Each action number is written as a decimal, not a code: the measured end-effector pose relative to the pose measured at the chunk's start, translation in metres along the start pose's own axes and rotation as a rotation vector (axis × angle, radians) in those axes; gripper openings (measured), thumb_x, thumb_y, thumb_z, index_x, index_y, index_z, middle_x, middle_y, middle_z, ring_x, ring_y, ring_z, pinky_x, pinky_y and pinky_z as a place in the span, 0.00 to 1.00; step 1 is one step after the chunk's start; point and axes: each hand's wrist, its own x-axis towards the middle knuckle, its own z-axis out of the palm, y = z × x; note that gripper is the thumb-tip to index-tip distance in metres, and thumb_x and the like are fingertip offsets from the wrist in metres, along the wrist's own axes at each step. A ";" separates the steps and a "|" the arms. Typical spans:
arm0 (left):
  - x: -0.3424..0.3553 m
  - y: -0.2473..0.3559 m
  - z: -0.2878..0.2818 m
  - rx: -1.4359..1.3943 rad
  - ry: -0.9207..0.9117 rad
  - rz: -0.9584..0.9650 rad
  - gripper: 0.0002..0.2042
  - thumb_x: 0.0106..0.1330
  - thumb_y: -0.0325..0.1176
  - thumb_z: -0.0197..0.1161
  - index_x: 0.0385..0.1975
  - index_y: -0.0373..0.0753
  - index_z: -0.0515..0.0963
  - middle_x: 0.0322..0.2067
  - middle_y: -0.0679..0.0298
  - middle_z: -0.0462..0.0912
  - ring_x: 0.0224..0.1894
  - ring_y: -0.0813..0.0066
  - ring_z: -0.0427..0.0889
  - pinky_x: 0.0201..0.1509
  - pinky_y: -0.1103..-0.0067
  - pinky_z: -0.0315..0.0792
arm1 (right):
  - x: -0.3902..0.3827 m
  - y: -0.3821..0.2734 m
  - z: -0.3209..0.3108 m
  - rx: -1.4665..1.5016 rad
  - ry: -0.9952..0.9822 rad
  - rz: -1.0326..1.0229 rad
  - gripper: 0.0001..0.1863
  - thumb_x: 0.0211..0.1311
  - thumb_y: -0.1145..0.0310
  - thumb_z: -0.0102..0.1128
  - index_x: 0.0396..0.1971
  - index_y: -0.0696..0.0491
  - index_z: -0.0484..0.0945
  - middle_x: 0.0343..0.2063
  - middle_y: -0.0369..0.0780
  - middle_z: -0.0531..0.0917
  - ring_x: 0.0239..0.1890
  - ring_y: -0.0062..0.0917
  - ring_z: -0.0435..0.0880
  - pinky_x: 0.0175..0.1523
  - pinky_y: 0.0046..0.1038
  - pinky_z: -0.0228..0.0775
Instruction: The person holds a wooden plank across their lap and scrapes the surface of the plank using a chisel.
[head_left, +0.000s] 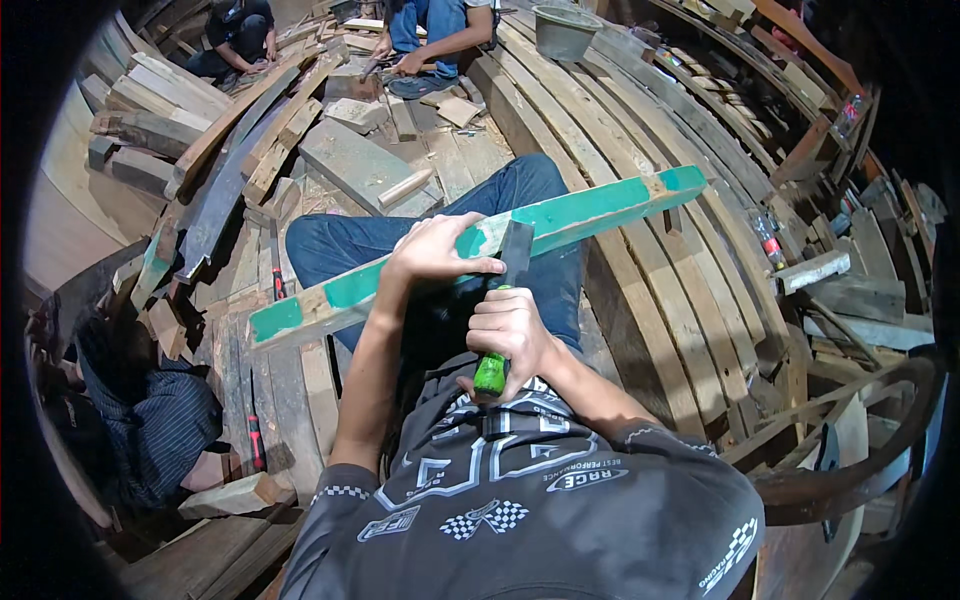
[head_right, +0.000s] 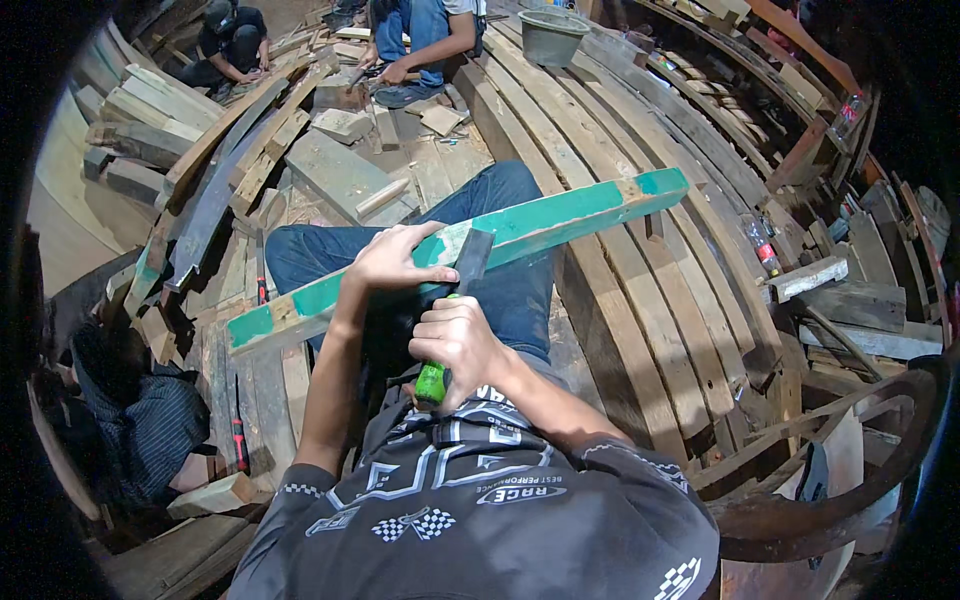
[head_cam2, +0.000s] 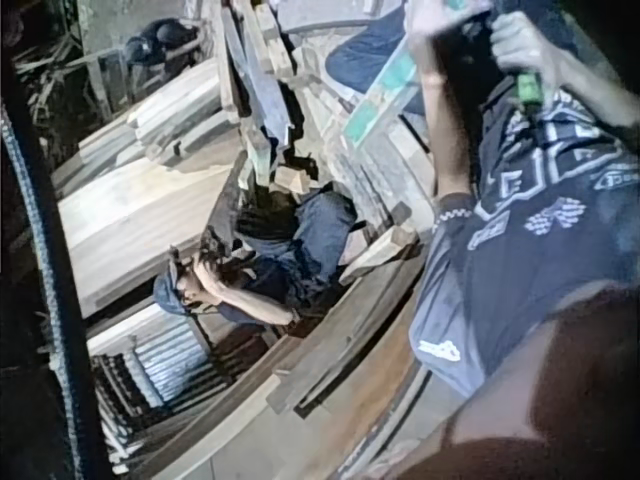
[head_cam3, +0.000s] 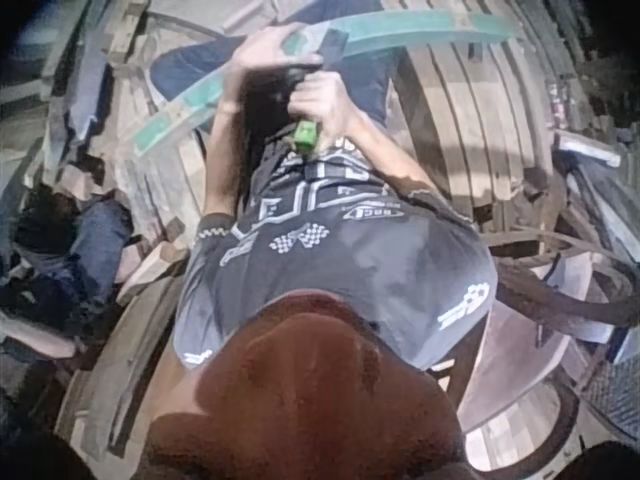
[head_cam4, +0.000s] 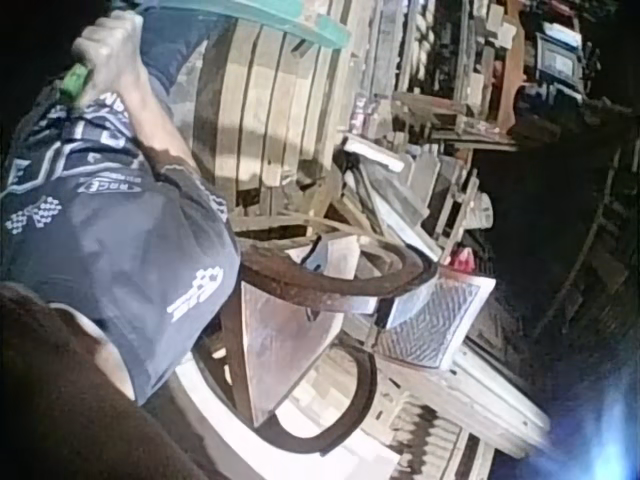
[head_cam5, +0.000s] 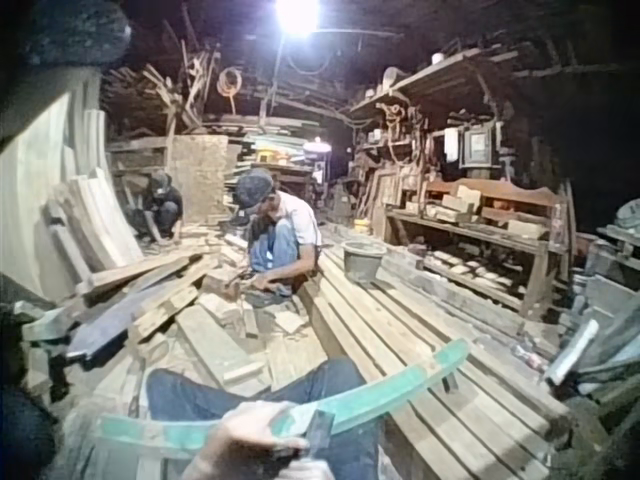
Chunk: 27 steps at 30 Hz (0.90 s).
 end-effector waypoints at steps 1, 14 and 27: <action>0.000 0.000 0.002 0.002 0.001 0.000 0.47 0.49 0.70 0.71 0.59 0.36 0.77 0.47 0.43 0.85 0.53 0.47 0.83 0.58 0.60 0.74 | -0.001 0.002 0.000 -0.001 0.001 -0.002 0.22 0.23 0.53 0.71 0.14 0.49 0.69 0.15 0.35 0.69 0.18 0.32 0.72 0.26 0.35 0.59; -0.003 -0.001 0.005 0.053 0.043 -0.036 0.48 0.48 0.72 0.70 0.61 0.37 0.75 0.47 0.44 0.85 0.52 0.46 0.83 0.57 0.60 0.72 | -0.001 0.002 -0.001 -0.013 0.030 -0.028 0.23 0.20 0.52 0.71 0.13 0.48 0.67 0.14 0.34 0.67 0.18 0.32 0.71 0.25 0.34 0.59; -0.001 0.001 0.001 0.093 -0.003 -0.029 0.48 0.49 0.74 0.67 0.62 0.39 0.74 0.49 0.44 0.84 0.54 0.46 0.82 0.59 0.61 0.73 | -0.006 0.008 -0.003 0.020 -0.036 -0.034 0.24 0.21 0.50 0.72 0.15 0.49 0.69 0.16 0.35 0.69 0.19 0.33 0.70 0.25 0.35 0.59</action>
